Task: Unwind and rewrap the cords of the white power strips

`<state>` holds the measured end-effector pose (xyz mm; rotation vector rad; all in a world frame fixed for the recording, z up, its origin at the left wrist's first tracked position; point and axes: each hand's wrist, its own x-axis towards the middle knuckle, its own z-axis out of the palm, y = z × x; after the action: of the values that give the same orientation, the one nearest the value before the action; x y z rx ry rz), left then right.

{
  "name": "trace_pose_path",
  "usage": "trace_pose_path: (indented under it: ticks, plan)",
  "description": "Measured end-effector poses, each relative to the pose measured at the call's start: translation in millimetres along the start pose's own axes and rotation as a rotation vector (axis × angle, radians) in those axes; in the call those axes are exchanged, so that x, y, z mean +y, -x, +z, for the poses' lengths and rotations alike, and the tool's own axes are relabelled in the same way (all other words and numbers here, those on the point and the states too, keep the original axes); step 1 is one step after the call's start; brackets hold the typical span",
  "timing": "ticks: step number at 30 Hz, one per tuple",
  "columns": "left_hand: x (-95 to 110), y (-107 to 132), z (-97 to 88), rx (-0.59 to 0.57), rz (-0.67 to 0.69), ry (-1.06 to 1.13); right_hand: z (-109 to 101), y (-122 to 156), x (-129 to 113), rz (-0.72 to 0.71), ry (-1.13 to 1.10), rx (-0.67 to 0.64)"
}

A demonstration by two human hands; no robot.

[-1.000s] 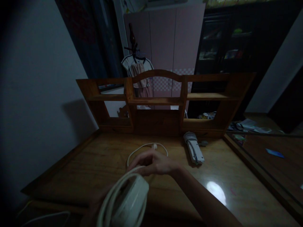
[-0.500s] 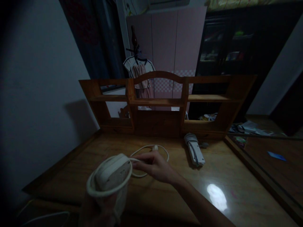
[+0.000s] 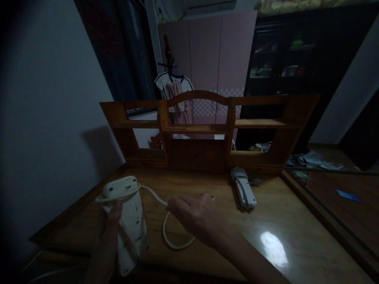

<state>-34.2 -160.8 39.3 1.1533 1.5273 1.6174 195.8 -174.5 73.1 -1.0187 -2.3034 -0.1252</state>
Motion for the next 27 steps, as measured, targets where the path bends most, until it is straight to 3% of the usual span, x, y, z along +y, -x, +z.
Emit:
trace_pose_path:
  ticks: [3, 8, 12, 19, 23, 27]
  plan:
    - [6, 3, 1.2, -0.004, -0.077, -0.061, -5, 0, -9, -0.100, 0.092, -0.023]
    - [7, 6, 10.9, -0.117, 0.080, -0.143, -12, -5, -24, -0.229, 0.191, -0.091]
    - [1, 5, 22.6, -0.173, 0.130, -0.242, -15, -8, -28, -0.270, 0.221, -0.110]
    - [-17, 4, 23.2, -0.371, 0.330, -0.411, -17, -9, -22, -0.255, 0.193, -0.149]
    - [-17, 7, 19.4, -0.476, 0.425, -0.565, -21, -10, -19, -0.210, 0.149, -0.153]
    - [-11, 14, 18.9, -0.454, 0.473, -0.637, -29, -12, -16, -0.162, 0.121, -0.162]
